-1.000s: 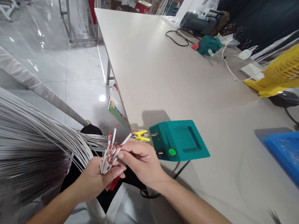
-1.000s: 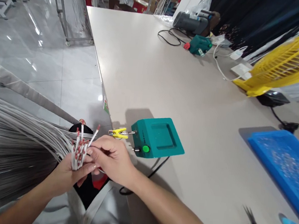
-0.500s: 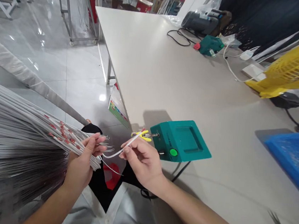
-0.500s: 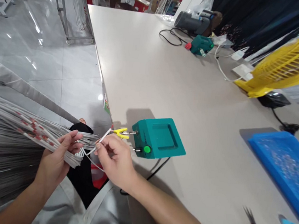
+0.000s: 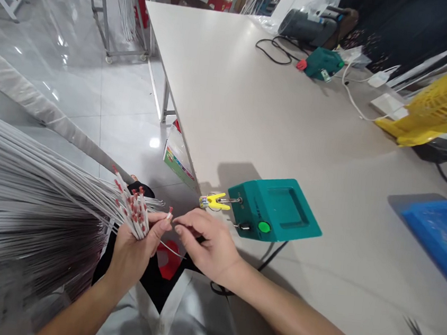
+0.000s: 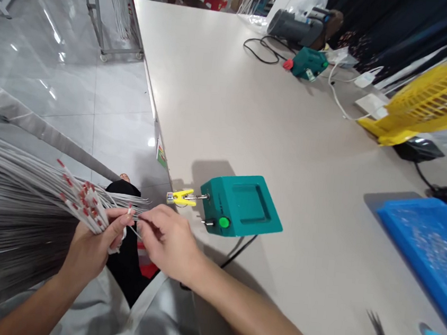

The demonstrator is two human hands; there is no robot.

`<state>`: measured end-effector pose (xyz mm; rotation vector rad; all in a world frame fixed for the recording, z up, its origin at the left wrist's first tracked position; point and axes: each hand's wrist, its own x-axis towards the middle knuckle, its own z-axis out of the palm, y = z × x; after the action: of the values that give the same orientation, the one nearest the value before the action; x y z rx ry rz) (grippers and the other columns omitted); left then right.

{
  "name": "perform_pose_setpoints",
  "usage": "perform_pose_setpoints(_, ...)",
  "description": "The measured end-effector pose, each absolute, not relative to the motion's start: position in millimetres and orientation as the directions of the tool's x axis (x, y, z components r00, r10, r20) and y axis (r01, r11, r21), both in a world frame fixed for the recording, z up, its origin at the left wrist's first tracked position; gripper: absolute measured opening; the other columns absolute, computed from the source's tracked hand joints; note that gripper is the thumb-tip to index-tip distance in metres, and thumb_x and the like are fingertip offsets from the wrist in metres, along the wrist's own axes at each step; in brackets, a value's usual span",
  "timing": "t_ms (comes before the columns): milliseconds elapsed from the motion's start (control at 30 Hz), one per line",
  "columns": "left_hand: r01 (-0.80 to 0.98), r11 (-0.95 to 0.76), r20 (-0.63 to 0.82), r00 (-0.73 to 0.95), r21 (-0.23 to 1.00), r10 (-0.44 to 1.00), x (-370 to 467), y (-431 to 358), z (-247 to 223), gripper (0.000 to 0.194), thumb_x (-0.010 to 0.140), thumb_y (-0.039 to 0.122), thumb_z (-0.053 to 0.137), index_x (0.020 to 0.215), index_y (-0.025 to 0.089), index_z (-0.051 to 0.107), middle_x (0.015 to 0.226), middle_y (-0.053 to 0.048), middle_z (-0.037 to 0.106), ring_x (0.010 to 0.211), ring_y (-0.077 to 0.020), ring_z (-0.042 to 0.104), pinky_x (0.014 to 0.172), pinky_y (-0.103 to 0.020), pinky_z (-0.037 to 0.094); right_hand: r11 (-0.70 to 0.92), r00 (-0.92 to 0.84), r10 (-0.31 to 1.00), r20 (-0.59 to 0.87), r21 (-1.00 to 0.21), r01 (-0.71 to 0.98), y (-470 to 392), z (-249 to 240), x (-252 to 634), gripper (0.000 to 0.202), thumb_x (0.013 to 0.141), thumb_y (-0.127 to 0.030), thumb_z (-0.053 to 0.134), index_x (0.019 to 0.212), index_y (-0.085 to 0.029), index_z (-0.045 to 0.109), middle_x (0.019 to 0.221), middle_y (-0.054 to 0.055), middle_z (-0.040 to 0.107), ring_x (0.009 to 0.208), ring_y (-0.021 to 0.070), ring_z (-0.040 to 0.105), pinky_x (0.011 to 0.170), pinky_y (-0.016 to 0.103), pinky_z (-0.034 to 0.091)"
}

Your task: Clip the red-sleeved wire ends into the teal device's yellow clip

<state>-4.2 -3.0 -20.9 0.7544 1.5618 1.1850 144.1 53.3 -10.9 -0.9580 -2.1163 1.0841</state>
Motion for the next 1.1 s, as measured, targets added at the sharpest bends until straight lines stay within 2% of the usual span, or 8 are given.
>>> perform_pose_setpoints(133, -0.165, 0.317, -0.353, -0.278, 0.934, 0.893, -2.2, -2.0, -21.4, 0.018, 0.070, 0.031, 0.066, 0.083, 0.018, 0.070, 0.062, 0.002, 0.060, 0.048, -0.0074, 0.045, 0.044, -0.019, 0.036, 0.387, -0.485, 0.848, 0.213, -0.873, 0.295, 59.0, -3.0, 145.0, 0.013, 0.083, -0.016, 0.050, 0.086, -0.017, 0.062, 0.072, 0.004, 0.062, 0.068, 0.0128, 0.056, 0.063, 0.025, 0.045)
perform_pose_setpoints(233, -0.130, 0.316, -0.339, -0.238, 0.940, 0.910, 2.6, 1.6, -14.9, 0.013, 0.066, 0.028, 0.069, 0.072, 0.016, 0.071, 0.059, 0.001, 0.059, 0.059, -0.0126, 0.055, 0.056, -0.022, 0.044, 0.338, -0.474, 0.862, 0.178, -0.900, 0.276, 60.5, -1.0, 143.5, 0.008, 0.080, -0.020, 0.055, 0.079, -0.017, 0.062, 0.070, 0.003, 0.062, 0.064, 0.0119, 0.056, 0.057, 0.023, 0.044)
perform_pose_setpoints(333, -0.092, 0.326, -0.339, -0.253, 0.941, 0.906, 6.0, 3.7, -10.4, 0.011, 0.064, 0.026, 0.070, 0.068, 0.015, 0.070, 0.062, -0.001, 0.063, 0.063, -0.0140, 0.057, 0.061, -0.023, 0.046, 0.309, -0.473, 0.869, 0.147, -0.907, 0.286, 59.7, -1.4, 142.3, 0.010, 0.079, -0.019, 0.056, 0.071, -0.017, 0.061, 0.064, 0.001, 0.059, 0.058, 0.0099, 0.053, 0.053, 0.021, 0.042)
perform_pose_setpoints(433, -0.119, 0.344, -0.363, -0.237, 0.931, 0.901, 6.5, 1.7, -12.8, 0.012, 0.066, 0.027, 0.069, 0.068, 0.015, 0.068, 0.052, 0.002, 0.056, 0.055, -0.0115, 0.053, 0.054, -0.021, 0.044, 0.239, -0.482, 0.872, 0.089, -0.936, 0.259, 57.9, -2.7, 141.7, 0.014, 0.081, -0.019, 0.053, 0.071, -0.016, 0.061, 0.063, 0.001, 0.058, 0.058, 0.0098, 0.053, 0.054, 0.021, 0.042)
perform_pose_setpoints(567, -0.185, 0.345, -0.381, -0.222, 0.920, 0.898, 4.9, -5.0, -20.3, 0.020, 0.075, 0.034, 0.061, 0.066, 0.016, 0.061, 0.046, 0.006, 0.045, 0.041, -0.0061, 0.039, 0.040, -0.017, 0.033, 0.151, -0.517, 0.856, 0.014, -0.963, 0.224, 55.7, -5.5, 141.2, 0.018, 0.086, -0.023, 0.047, 0.074, -0.017, 0.060, 0.064, 0.001, 0.056, 0.060, 0.0102, 0.053, 0.056, 0.022, 0.044)
perform_pose_setpoints(833, -0.133, 0.368, -0.391, -0.257, 0.920, 0.884, 0.4, -7.7, -22.1, 0.024, 0.079, 0.036, 0.057, 0.067, 0.015, 0.057, 0.056, 0.004, 0.050, 0.043, -0.0057, 0.035, 0.039, -0.018, 0.027, 0.395, -0.597, 0.797, 0.091, -0.826, 0.402, 58.0, 0.9, 148.5, 0.014, 0.081, -0.014, 0.048, 0.070, -0.017, 0.057, 0.062, 0.000, 0.054, 0.055, 0.0097, 0.047, 0.051, 0.021, 0.038)
perform_pose_setpoints(1000, -0.073, 0.370, -0.377, -0.204, 0.926, 0.903, 1.2, -3.8, -13.6, 0.022, 0.073, 0.033, 0.062, 0.060, 0.016, 0.056, 0.048, 0.005, 0.043, 0.041, -0.0068, 0.032, 0.040, -0.020, 0.027, 0.553, -0.633, 0.723, 0.276, -0.780, 0.292, 68.0, 12.1, 155.1, 0.017, 0.082, -0.014, 0.049, 0.095, -0.017, 0.059, 0.087, 0.008, 0.061, 0.079, 0.0148, 0.056, 0.070, 0.028, 0.047)
perform_pose_setpoints(1100, -0.012, 0.328, -0.328, -0.099, 0.944, 0.939, -2.6, -2.5, -9.1, 0.023, 0.073, 0.030, 0.061, 0.055, 0.016, 0.057, 0.047, 0.004, 0.045, 0.044, -0.0088, 0.038, 0.044, -0.021, 0.033, 0.609, -0.786, 0.579, 0.217, -0.756, 0.239, 75.1, 17.2, 157.5, 0.016, 0.084, -0.016, 0.050, 0.093, -0.019, 0.063, 0.091, 0.008, 0.061, 0.081, 0.0144, 0.058, 0.070, 0.027, 0.048)
